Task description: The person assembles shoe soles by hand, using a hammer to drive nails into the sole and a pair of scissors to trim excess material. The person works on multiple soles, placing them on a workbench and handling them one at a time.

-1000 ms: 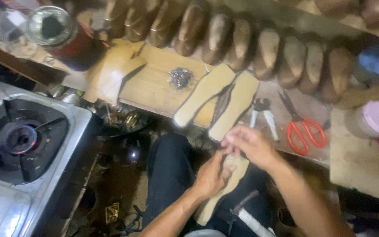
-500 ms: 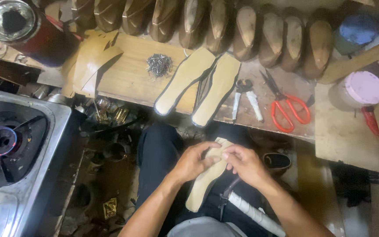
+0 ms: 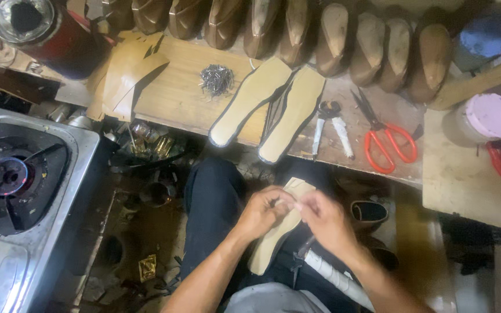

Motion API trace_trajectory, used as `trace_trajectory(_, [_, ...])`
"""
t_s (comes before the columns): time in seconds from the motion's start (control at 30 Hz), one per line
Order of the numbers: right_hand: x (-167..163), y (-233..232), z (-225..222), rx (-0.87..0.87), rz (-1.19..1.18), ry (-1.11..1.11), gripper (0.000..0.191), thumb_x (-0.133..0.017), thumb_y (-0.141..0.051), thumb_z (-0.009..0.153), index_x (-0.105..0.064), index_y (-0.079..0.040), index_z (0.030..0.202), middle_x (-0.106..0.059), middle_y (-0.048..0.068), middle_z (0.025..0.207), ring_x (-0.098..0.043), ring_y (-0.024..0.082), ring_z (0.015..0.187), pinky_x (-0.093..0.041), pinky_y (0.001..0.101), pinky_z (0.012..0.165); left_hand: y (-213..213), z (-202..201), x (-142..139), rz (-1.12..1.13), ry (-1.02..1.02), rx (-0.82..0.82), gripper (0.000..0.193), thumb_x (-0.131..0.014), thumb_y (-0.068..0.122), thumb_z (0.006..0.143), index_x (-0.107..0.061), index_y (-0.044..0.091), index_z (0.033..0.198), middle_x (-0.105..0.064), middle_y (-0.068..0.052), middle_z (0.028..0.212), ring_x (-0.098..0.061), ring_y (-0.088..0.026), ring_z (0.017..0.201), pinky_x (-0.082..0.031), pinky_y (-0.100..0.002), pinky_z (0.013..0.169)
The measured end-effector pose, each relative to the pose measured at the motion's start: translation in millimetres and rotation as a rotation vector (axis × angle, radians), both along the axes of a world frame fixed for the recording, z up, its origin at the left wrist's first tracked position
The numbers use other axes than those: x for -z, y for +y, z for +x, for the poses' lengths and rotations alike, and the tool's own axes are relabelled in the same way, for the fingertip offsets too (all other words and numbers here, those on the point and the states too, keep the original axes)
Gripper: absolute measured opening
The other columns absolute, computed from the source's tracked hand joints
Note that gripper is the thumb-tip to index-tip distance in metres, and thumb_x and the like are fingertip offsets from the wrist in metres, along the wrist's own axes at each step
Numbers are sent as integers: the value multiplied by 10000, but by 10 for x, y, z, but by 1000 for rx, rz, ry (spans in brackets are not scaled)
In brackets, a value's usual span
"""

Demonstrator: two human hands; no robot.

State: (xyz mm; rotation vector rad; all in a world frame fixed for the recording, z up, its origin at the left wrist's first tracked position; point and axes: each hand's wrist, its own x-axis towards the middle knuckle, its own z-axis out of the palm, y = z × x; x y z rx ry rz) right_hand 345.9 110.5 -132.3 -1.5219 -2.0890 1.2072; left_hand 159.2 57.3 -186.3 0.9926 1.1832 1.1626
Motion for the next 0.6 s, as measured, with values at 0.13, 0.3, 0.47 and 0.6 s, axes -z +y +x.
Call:
trace_trajectory(0.13, [-154,-462,381,-164,275,-112,269,-740,-260,859,-701,-86,1060,-731,87,939,-724,241,802,-569,349,694,-29,4,36,45,-47,-55,93,-695,67,907,-747,25,971,-689,-34,1022,-629,-94,831,-503,-258,686])
trace_trajectory(0.3, [-205,-860,856,-328,281,-383,680,-834,-398,753,-668,-141,1361,-652,134,1033,-679,320,917,-549,384,734,-39,51,103,37,-44,-63,87,-721,95,926,-743,15,951,-690,-37,962,-617,-105,823,-494,-260,709])
trace_trajectory(0.47, [-193,-905,912,-171,253,-186,539,-769,-233,815,-636,-82,1315,-694,139,952,-726,307,825,-570,384,699,-5,74,123,7,-24,-41,92,-725,105,928,-746,15,939,-689,-33,940,-610,-112,819,-494,-264,710])
trace_trajectory(0.6, [-264,-843,756,-189,508,201,499,-737,-229,868,-574,-9,1285,-676,164,1015,-722,296,861,-580,358,720,-3,49,106,32,10,-63,96,-724,93,902,-752,19,957,-729,-24,985,-653,-100,868,-524,-254,763])
